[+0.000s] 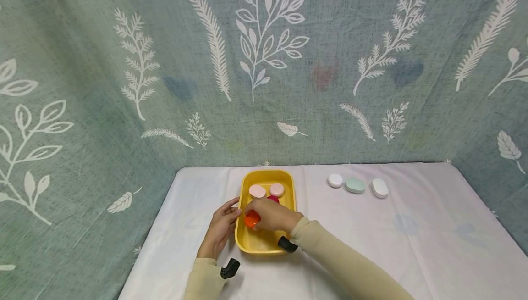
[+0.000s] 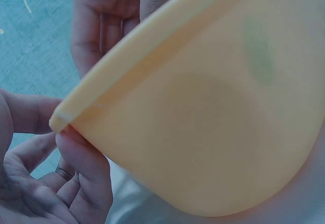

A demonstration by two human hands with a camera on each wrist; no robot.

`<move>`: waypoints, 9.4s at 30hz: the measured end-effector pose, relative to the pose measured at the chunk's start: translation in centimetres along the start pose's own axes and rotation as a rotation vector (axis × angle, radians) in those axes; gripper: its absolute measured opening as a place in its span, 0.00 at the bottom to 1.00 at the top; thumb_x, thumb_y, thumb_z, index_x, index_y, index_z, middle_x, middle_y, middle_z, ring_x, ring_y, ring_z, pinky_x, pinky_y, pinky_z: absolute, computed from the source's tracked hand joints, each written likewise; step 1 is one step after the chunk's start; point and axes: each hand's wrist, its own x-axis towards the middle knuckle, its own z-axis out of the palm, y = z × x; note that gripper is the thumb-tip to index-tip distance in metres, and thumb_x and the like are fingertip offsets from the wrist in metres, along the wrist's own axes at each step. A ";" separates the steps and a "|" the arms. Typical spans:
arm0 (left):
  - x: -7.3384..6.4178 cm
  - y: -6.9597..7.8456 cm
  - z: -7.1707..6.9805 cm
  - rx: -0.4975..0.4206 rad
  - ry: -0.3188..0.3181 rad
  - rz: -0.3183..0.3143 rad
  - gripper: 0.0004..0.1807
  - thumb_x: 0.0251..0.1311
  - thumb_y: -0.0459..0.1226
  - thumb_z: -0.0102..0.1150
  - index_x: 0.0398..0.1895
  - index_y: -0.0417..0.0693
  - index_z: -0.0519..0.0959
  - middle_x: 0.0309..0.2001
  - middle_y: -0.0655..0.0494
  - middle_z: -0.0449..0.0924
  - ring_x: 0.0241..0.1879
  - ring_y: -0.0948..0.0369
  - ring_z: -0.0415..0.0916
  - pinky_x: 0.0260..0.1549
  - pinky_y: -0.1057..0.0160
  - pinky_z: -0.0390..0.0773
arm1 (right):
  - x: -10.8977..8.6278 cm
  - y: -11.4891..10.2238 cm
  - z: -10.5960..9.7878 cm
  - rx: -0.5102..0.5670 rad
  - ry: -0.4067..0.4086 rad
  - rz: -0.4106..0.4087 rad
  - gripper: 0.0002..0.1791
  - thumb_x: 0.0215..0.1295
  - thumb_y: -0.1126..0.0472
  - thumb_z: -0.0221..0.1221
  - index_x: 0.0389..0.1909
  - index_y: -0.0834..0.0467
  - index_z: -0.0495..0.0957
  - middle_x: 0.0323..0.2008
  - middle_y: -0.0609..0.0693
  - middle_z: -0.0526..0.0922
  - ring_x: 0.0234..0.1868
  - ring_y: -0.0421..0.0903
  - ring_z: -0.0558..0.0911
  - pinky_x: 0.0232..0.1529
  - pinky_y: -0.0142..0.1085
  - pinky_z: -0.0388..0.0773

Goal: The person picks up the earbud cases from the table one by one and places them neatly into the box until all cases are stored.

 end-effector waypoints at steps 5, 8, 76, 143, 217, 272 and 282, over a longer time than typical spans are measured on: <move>-0.1 0.0 0.0 -0.007 -0.005 0.008 0.26 0.76 0.31 0.56 0.75 0.40 0.70 0.44 0.53 0.75 0.39 0.61 0.78 0.34 0.66 0.80 | -0.3 0.4 0.1 0.044 0.017 0.014 0.18 0.61 0.69 0.74 0.53 0.64 0.86 0.50 0.55 0.88 0.51 0.50 0.85 0.59 0.36 0.79; 0.0 -0.1 0.0 -0.007 0.000 0.002 0.26 0.76 0.30 0.56 0.75 0.40 0.71 0.45 0.51 0.75 0.39 0.61 0.77 0.33 0.67 0.80 | -1.1 0.7 -0.5 0.094 0.060 -0.002 0.17 0.62 0.71 0.72 0.52 0.65 0.85 0.49 0.57 0.87 0.51 0.53 0.85 0.58 0.39 0.80; 0.2 -0.6 0.0 0.025 0.041 -0.019 0.27 0.76 0.32 0.56 0.76 0.42 0.71 0.48 0.48 0.74 0.41 0.57 0.75 0.36 0.66 0.79 | -22.5 20.5 -6.0 0.035 0.666 0.644 0.35 0.67 0.69 0.67 0.70 0.80 0.66 0.57 0.80 0.74 0.45 0.65 0.80 0.45 0.58 0.77; -0.1 -0.3 0.2 0.017 0.030 -0.012 0.26 0.77 0.33 0.56 0.76 0.42 0.71 0.47 0.49 0.74 0.39 0.58 0.75 0.32 0.66 0.77 | -12.2 7.0 -2.4 0.192 0.565 0.109 0.30 0.57 0.79 0.71 0.62 0.68 0.79 0.57 0.60 0.83 0.56 0.56 0.84 0.55 0.46 0.85; 0.0 -0.3 0.2 0.036 0.035 -0.017 0.27 0.77 0.34 0.56 0.77 0.43 0.70 0.47 0.50 0.75 0.35 0.60 0.76 0.29 0.67 0.78 | -4.7 2.8 -2.4 0.152 0.107 0.043 0.20 0.60 0.76 0.69 0.55 0.69 0.83 0.53 0.61 0.85 0.55 0.60 0.83 0.61 0.51 0.80; 0.0 -0.4 0.3 0.034 0.036 -0.014 0.27 0.77 0.34 0.56 0.77 0.43 0.69 0.49 0.49 0.74 0.38 0.59 0.75 0.33 0.68 0.80 | -19.5 17.7 -6.5 0.143 0.696 0.516 0.27 0.65 0.76 0.64 0.65 0.73 0.73 0.65 0.75 0.72 0.61 0.73 0.76 0.58 0.63 0.78; 0.1 -0.5 0.1 0.019 0.018 -0.005 0.27 0.78 0.33 0.55 0.78 0.42 0.68 0.48 0.50 0.74 0.38 0.60 0.75 0.32 0.67 0.80 | -18.8 18.9 -5.6 0.110 0.642 0.539 0.30 0.64 0.75 0.66 0.67 0.75 0.72 0.65 0.77 0.72 0.62 0.75 0.76 0.60 0.65 0.75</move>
